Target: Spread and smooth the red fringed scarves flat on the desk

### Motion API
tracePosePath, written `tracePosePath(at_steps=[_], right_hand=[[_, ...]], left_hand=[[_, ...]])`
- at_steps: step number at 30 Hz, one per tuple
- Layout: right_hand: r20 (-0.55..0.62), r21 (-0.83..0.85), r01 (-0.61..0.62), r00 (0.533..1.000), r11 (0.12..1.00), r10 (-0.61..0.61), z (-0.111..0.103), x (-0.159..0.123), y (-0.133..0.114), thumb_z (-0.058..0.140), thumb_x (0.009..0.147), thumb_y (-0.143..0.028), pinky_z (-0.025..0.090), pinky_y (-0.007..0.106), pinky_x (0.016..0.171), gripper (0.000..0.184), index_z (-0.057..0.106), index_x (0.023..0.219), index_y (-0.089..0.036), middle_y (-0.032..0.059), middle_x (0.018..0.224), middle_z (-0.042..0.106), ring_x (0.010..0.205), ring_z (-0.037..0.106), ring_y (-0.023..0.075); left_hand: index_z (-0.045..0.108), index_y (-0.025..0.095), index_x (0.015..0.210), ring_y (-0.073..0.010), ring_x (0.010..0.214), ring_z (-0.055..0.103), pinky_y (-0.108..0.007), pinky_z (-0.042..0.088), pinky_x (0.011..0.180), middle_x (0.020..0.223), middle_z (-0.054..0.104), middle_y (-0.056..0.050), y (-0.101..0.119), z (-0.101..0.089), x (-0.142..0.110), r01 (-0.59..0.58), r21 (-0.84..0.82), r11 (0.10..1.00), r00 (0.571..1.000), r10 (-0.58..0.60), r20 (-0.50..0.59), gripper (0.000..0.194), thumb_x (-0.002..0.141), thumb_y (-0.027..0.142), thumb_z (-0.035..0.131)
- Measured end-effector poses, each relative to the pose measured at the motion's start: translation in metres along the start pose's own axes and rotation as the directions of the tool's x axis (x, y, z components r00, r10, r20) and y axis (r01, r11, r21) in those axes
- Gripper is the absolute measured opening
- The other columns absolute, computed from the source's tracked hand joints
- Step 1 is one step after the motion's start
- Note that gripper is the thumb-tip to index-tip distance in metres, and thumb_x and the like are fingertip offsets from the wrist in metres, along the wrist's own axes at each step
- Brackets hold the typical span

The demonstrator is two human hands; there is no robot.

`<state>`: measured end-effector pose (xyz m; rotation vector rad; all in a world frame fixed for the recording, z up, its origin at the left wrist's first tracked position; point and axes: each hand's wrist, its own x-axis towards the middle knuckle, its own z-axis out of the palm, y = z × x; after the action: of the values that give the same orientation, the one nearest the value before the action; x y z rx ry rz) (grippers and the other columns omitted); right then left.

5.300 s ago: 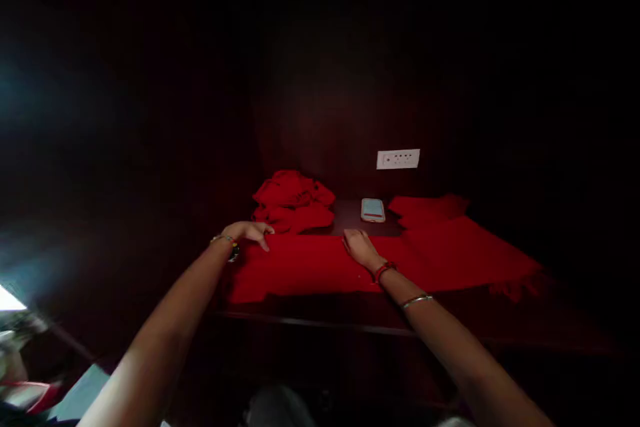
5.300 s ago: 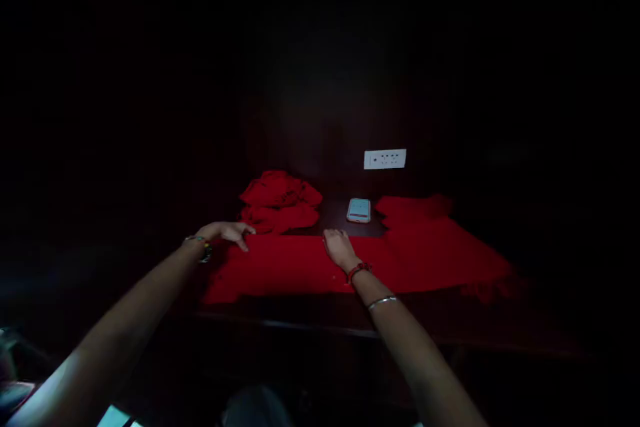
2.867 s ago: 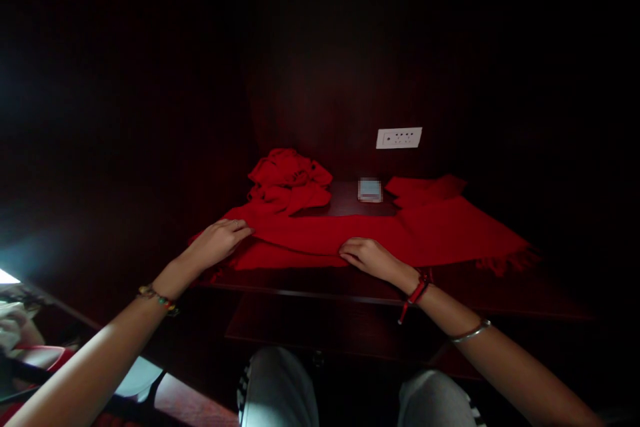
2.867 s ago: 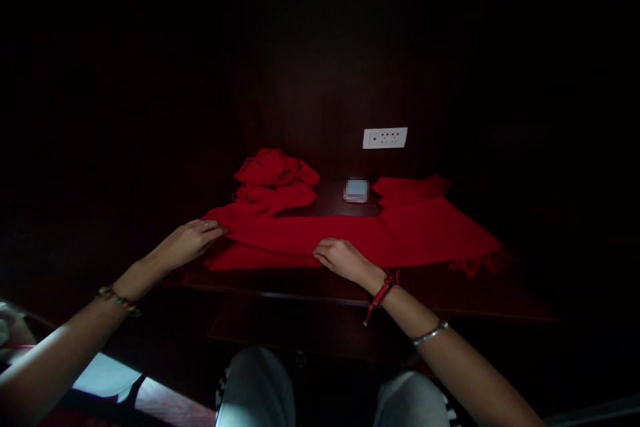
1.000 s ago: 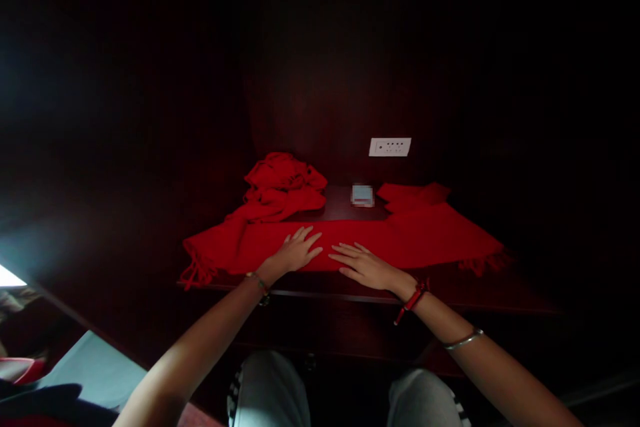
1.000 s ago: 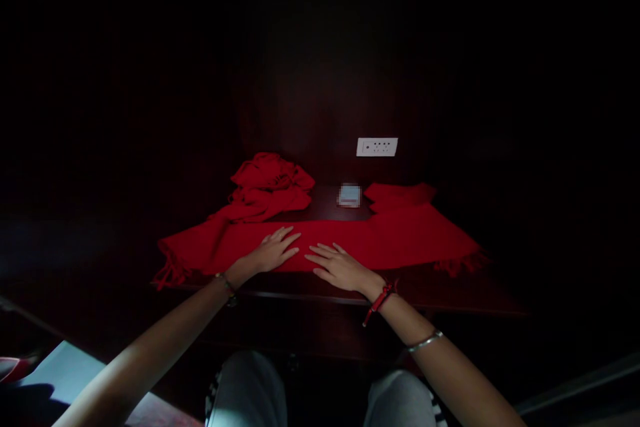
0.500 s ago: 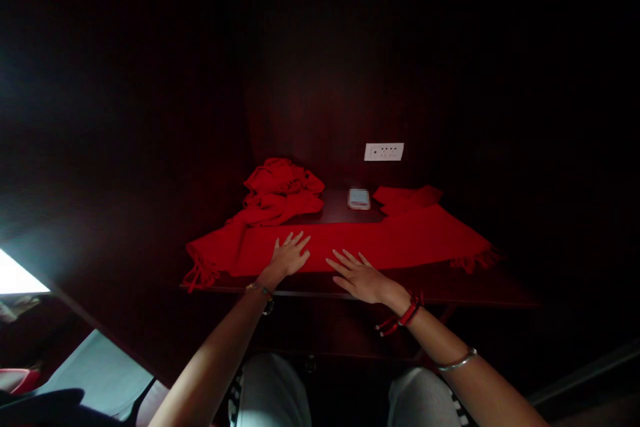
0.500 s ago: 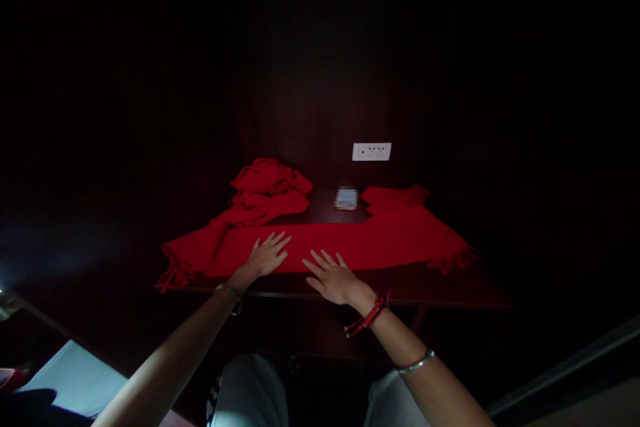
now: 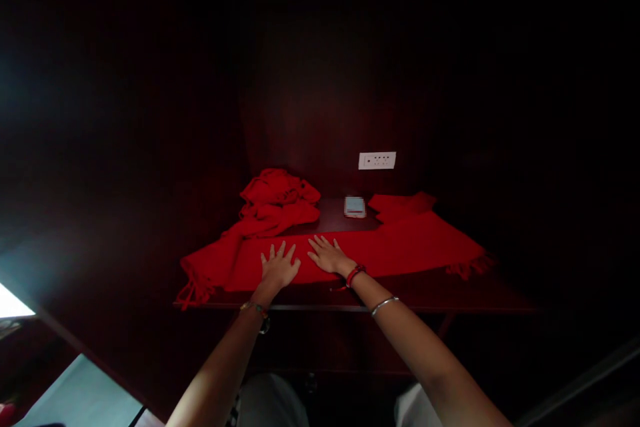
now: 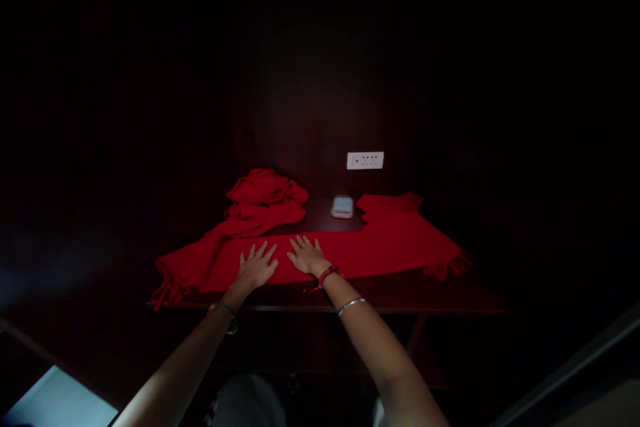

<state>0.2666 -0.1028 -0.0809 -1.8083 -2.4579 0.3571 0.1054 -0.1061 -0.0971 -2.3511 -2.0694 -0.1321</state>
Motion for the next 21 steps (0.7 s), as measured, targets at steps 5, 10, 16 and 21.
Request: tracePosePath(at_steps=[5, 10, 16, 21], right_hand=[[0.022, -0.044, -0.223, 0.974, 0.974, 0.224, -0.002, -0.013, 0.065, 0.012, 0.084, -0.051, 0.004, 0.041, 0.102, 0.062, 0.008, 0.136, -0.017, 0.0070, 0.142, 0.000, 0.128, 0.001, 0.0193], [-0.051, -0.029, -0.303, 0.952, 0.952, 0.302, -0.008, -0.021, 0.087, 0.010, 0.084, -0.051, 0.005, 0.042, 0.101, 0.065, 0.010, 0.135, -0.011, 0.0109, 0.142, 0.004, 0.128, 0.001, 0.0220], [-0.075, 0.013, 0.019, 0.997, 1.000, -0.018, 0.006, 0.016, 0.007, 0.007, 0.083, -0.052, 0.003, 0.044, 0.101, 0.064, 0.010, 0.136, -0.016, 0.0057, 0.142, 0.003, 0.128, -0.001, 0.0216], [-0.029, -0.010, -0.019, 0.999, 1.000, 0.019, 0.006, 0.017, 0.032, 0.010, 0.084, -0.052, 0.005, 0.041, 0.102, 0.062, 0.014, 0.135, -0.018, 0.0069, 0.142, 0.006, 0.128, 0.003, 0.0216]], left_hand=[[0.022, 0.034, 0.131, -0.0299, 0.127, 0.012, -0.055, 0.011, 0.098, 0.140, 0.017, 0.001, -0.002, -0.001, 0.002, -0.017, 0.001, 1.000, 0.999, 0.017, 0.033, 0.055, 0.079, 0.050, 0.023], [0.022, 0.032, 0.132, -0.0308, 0.127, 0.010, -0.057, 0.011, 0.096, 0.141, 0.014, -0.001, -0.002, -0.005, 0.001, -0.043, -0.011, 0.999, 0.997, 0.044, 0.065, 0.056, 0.079, 0.051, 0.022], [0.022, 0.032, 0.132, -0.0307, 0.127, 0.012, -0.057, 0.014, 0.096, 0.140, 0.017, 0.000, -0.004, 0.000, 0.003, -0.045, 0.015, 0.999, 0.999, 0.045, 0.022, 0.056, 0.079, 0.050, 0.023], [0.023, 0.033, 0.131, -0.0303, 0.126, 0.014, -0.056, 0.015, 0.096, 0.140, 0.018, 0.000, -0.004, 0.000, 0.003, -0.042, 0.022, 0.999, 0.999, 0.042, 0.016, 0.055, 0.079, 0.051, 0.022]])
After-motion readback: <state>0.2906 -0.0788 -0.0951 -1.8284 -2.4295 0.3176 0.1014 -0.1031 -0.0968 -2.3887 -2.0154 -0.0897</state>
